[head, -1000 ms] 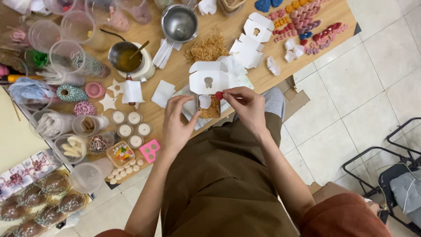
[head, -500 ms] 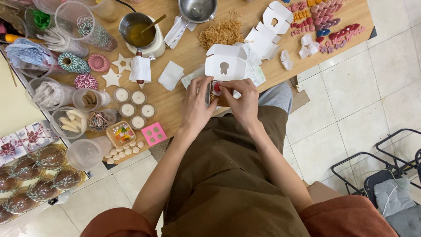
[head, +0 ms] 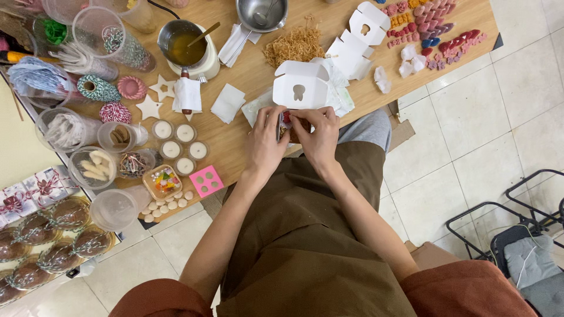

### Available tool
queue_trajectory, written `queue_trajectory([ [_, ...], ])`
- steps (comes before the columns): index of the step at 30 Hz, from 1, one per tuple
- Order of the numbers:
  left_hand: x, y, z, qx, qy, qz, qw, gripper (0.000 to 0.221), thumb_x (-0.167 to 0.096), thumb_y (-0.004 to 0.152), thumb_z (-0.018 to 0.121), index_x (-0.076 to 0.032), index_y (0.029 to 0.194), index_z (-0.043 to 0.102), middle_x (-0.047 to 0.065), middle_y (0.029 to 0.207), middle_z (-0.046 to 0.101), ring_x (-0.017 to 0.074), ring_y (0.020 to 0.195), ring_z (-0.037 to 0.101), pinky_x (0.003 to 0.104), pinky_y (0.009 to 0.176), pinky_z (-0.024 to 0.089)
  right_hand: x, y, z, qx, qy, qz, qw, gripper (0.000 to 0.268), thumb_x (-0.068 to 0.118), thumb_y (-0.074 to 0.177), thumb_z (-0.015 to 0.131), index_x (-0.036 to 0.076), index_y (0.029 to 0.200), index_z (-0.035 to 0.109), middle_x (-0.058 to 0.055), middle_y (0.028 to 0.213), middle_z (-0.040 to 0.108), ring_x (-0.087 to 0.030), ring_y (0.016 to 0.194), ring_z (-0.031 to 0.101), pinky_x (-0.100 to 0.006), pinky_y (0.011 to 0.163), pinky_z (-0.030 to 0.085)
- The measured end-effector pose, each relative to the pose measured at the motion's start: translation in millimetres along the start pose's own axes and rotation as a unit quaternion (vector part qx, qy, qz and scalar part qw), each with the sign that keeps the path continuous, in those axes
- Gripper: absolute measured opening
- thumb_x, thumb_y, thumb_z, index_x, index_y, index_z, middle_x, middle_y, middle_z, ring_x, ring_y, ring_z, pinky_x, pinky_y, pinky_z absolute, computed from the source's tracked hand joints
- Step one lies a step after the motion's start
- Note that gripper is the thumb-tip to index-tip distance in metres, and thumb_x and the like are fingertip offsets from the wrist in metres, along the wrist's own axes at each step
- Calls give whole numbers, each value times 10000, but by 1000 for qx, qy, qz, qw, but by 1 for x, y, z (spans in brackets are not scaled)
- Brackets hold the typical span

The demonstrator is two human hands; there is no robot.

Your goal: The person assembles a small cardboard gift box, fills it with shredded paper, places four decorative heart-shaped wax items inside, and ties the box closed with a piece of twine.

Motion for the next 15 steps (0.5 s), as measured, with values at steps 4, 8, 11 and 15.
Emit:
queue_trajectory([
  [4, 1, -1, 1, -7, -6, 3, 1000, 573, -92, 846, 766, -129, 1361, 518, 111, 1287, 557, 353, 1137, 655, 452, 845, 572, -1, -1, 1, 4, -7, -2, 1000, 120, 143, 865, 823, 148, 984, 822, 34, 829, 735, -198, 844, 540, -355, 851, 414],
  [8, 2, -1, 3, -12, -3, 15, 1000, 590, -82, 842, 769, -125, 1371, 511, 115, 1273, 549, 358, 1134, 642, 462, 871, 561, 2, -2, -1, -6, -11, -22, 1000, 118, 149, 865, 817, 153, 982, 818, 47, 873, 751, -197, 847, 539, -353, 837, 407],
  [11, 2, 0, 3, -16, 3, 15, 1000, 577, -75, 835, 772, -121, 1352, 521, 116, 1259, 552, 358, 1130, 637, 468, 864, 556, 5, -2, 0, -4, -27, -36, 999, 113, 159, 861, 823, 157, 974, 818, 58, 894, 760, -190, 836, 537, -348, 801, 393],
  [15, -1, 0, 1, -36, -9, 17, 999, 524, -76, 834, 772, -83, 1287, 510, 111, 1250, 565, 359, 1141, 633, 469, 852, 550, 3, -2, -1, -13, -36, -40, 998, 116, 166, 849, 829, 148, 962, 808, 55, 892, 755, -190, 851, 541, -346, 801, 391],
])
Point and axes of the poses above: each hand's wrist, its own y-axis towards the middle knuckle, its own z-axis out of the palm, x = y × z, the point moved 8 cm from there along y, towards the middle knuckle
